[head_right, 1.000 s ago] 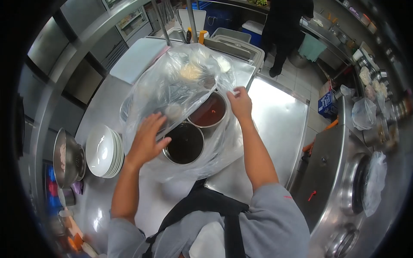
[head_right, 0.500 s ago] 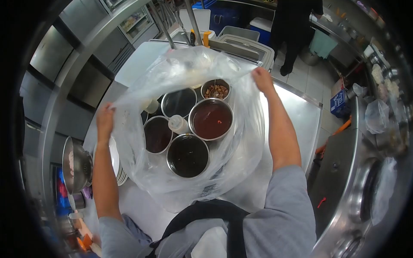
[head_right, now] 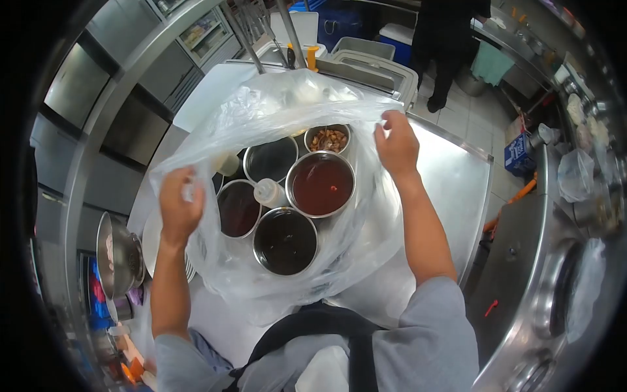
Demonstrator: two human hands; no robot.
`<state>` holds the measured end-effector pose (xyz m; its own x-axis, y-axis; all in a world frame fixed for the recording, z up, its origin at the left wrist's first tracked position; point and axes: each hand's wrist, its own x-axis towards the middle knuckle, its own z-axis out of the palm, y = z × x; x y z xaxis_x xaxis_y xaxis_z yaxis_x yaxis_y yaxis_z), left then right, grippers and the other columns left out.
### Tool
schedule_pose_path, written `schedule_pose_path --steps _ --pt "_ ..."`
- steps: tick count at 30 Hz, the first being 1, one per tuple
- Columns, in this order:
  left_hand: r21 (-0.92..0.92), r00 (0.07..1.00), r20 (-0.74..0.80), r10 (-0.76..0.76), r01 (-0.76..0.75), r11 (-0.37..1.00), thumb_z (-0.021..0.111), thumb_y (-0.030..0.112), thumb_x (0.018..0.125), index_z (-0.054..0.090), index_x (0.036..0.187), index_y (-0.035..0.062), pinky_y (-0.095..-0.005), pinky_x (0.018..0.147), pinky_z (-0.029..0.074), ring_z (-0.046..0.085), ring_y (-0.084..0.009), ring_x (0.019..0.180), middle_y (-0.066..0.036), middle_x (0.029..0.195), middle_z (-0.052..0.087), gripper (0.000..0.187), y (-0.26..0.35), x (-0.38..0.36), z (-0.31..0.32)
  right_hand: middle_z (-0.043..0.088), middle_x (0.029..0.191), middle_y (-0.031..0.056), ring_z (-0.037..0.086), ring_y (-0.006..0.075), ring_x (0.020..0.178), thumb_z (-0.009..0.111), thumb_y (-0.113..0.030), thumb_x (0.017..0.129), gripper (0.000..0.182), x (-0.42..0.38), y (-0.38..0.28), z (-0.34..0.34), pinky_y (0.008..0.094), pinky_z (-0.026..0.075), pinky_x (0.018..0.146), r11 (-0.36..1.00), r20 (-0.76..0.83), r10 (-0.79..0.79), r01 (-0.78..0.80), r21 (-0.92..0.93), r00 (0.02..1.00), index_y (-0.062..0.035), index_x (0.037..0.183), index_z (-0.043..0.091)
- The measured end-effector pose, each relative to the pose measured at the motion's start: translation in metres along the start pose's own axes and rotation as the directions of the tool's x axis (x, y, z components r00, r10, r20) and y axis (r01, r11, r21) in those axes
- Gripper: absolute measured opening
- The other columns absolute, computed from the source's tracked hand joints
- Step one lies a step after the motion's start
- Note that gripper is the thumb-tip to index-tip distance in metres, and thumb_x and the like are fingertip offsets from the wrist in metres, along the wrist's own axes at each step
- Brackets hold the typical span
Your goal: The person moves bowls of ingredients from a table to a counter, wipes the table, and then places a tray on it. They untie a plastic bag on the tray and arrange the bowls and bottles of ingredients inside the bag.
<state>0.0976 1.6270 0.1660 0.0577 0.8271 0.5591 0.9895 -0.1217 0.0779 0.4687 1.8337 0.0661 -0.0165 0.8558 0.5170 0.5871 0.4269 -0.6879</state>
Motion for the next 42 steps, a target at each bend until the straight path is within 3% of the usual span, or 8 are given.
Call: schedule_pose_path --steps 8,14,17,19,22,25,37,42 --pt "0.332 0.985 0.169 0.048 -0.102 0.938 0.075 0.037 0.072 0.041 0.136 0.0077 -0.0532 0.103 0.030 0.031 -0.0394 0.133 -0.019 0.144 0.034 0.078 -0.024 0.067 0.033 0.026 0.148 0.0222 0.032 0.0385 0.134 0.079 -0.031 0.070 0.095 0.041 0.028 0.039 0.0452 0.037 0.104 0.883 0.280 -0.052 0.175 -0.436 0.959 -0.0102 0.145 0.025" --pt "0.568 0.974 0.213 -0.074 -0.062 0.820 0.069 0.036 0.078 0.042 0.136 0.0109 -0.0561 0.101 0.032 0.033 -0.0395 0.132 -0.021 0.140 0.039 0.069 -0.055 0.106 0.042 0.032 0.145 0.0211 0.038 0.0355 0.131 0.054 0.006 0.074 0.079 0.078 0.039 0.051 0.0431 0.036 0.104 0.964 0.354 -0.103 0.182 -0.196 0.930 -0.0203 0.144 0.028" --pt "0.315 0.967 0.229 -0.115 0.038 0.948 0.063 0.031 0.081 0.060 0.112 0.0102 -0.0542 0.097 0.038 0.056 -0.0302 0.110 -0.016 0.110 0.062 0.038 -0.130 0.124 0.058 0.059 0.115 0.0147 0.057 0.0254 0.108 0.042 0.012 0.071 0.057 0.097 0.066 0.060 0.0348 0.046 0.085 0.990 0.196 -0.065 0.038 0.135 0.979 -0.0117 0.122 0.050" --pt "-0.490 0.780 0.317 -0.539 0.622 0.611 0.053 0.019 0.083 0.063 0.093 0.0089 -0.0419 0.078 0.050 0.061 -0.0199 0.073 -0.006 0.078 0.063 0.018 -0.149 0.134 0.051 0.062 0.098 0.0097 0.058 0.0177 0.090 0.041 0.012 0.070 0.043 0.111 0.090 0.057 0.0279 0.047 0.073 0.909 0.205 0.129 -0.199 0.367 0.970 -0.0069 0.106 0.054" --pt "-0.495 0.506 0.205 -0.838 0.792 0.357 0.051 0.016 0.081 0.061 0.088 0.0066 -0.0294 0.062 0.048 0.054 -0.0143 0.059 -0.002 0.074 0.060 0.015 -0.173 0.146 0.040 0.054 0.080 0.0021 0.053 0.0114 0.076 0.046 0.005 0.074 0.024 0.121 0.123 0.048 0.0236 0.045 0.069 0.700 0.236 0.439 -0.495 0.515 0.867 -0.0052 0.093 0.056" --pt "-0.548 0.609 0.172 -0.774 0.713 0.439 0.055 0.020 0.082 0.060 0.086 0.0049 -0.0265 0.059 0.045 0.054 -0.0154 0.059 -0.002 0.074 0.059 0.016 -0.161 0.137 0.019 0.058 0.093 0.0056 0.055 0.0152 0.087 0.049 0.002 0.074 0.031 0.120 0.128 0.038 0.0269 0.045 0.080 0.763 0.306 0.402 -0.500 0.410 0.863 -0.0055 0.103 0.055" --pt "0.421 0.888 0.311 -0.338 0.190 0.887 0.072 0.039 0.074 0.058 0.088 0.0030 -0.0414 0.067 0.048 0.061 -0.0345 0.075 -0.016 0.081 0.061 0.041 -0.023 -0.022 0.016 0.054 0.118 0.0128 0.059 0.0261 0.082 0.073 -0.014 0.074 0.062 0.073 -0.029 0.030 0.0346 0.050 0.076 0.985 0.379 -0.161 0.170 0.010 0.911 -0.0158 0.130 0.047" --pt "-0.048 0.651 0.277 -0.706 0.743 0.667 0.056 0.009 0.076 0.056 0.096 0.0007 -0.0375 0.068 0.050 0.059 -0.0270 0.079 -0.011 0.090 0.059 0.021 -0.091 -0.045 0.026 0.046 0.130 0.0163 0.049 0.0346 0.117 0.072 -0.010 0.072 0.067 0.066 -0.056 0.070 0.0410 0.044 0.096 0.945 0.460 -0.294 0.327 0.008 0.838 -0.0143 0.133 0.043"
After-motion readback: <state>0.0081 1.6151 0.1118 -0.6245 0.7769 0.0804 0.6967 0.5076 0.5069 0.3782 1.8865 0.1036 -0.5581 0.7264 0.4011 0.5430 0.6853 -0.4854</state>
